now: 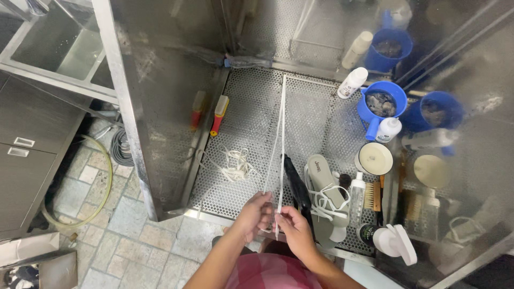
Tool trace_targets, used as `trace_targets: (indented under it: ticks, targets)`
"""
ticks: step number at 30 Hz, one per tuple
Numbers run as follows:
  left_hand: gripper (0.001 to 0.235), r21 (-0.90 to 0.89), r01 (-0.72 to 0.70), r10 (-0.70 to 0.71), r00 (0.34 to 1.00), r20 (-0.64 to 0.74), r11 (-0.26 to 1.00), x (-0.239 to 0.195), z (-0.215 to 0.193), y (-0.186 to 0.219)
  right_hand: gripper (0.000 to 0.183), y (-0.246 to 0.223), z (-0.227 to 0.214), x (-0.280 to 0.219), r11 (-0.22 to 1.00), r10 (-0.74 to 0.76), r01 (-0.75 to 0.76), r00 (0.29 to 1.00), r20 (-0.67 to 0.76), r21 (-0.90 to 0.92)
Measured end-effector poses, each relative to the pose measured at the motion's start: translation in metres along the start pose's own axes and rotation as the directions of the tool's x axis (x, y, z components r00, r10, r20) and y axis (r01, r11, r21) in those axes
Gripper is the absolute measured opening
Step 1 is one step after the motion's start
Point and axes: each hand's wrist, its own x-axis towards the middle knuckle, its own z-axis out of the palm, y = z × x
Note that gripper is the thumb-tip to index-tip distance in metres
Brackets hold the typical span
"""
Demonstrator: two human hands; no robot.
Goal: The person uses a handheld pressure washer to clean white shoe insoles and shoelaces inside a stainless steel enclosure. They spray the insoles and laces, then rinse them with water from a tap.
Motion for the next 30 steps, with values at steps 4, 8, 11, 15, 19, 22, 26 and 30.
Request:
trace_targets:
  ticks: [4, 8, 11, 15, 19, 22, 26, 30]
  targets:
    - [0.019, -0.003, -0.008, 0.008, 0.996, 0.09, 1.0, 0.007, 0.001, -0.008, 0.012, 0.016, -0.008, -0.002, 0.999, -0.008, 0.009, 0.999, 0.052, -0.03]
    - [0.037, 0.117, -0.149, 0.124, 0.973, 0.193, 0.982, 0.017, -0.008, -0.025, 0.01, 0.005, -0.01, -0.014, 0.993, 0.035, -0.037, 0.999, -0.022, -0.108]
    - [0.041, 0.384, -0.434, 0.348, 0.896, 0.275, 0.815, 0.016, 0.002, -0.028, 0.011, -0.019, -0.007, -0.028, 0.995, -0.089, 0.085, 0.993, -0.078, -0.05]
    - [0.047, 0.468, -0.621, 0.508, 0.784, 0.357, 0.628, 0.006, 0.03, -0.011, 0.015, -0.059, -0.012, -0.045, 0.987, -0.153, 0.158, 0.94, -0.305, -0.009]
    - [0.056, 0.467, -0.43, 0.335, 0.901, 0.275, 0.773, 0.012, 0.053, 0.004, 0.013, -0.078, -0.03, -0.05, 0.946, -0.282, 0.326, 0.824, -0.491, 0.003]
    - [0.054, 0.436, -0.457, 0.313, 0.877, 0.363, 0.775, 0.019, 0.066, 0.007, 0.011, -0.079, -0.044, -0.052, 0.906, -0.306, 0.418, 0.763, -0.569, 0.073]
    - [0.043, 0.43, -0.438, 0.238, 0.864, 0.444, 0.789, 0.01, 0.067, 0.006, 0.013, -0.074, -0.042, -0.063, 0.944, -0.196, 0.315, 0.769, -0.608, 0.094]
    - [0.034, 0.423, -0.251, 0.085, 0.924, 0.374, 0.871, -0.003, 0.042, -0.003, 0.018, -0.06, -0.024, -0.067, 0.984, -0.17, 0.176, 0.838, -0.518, -0.037]
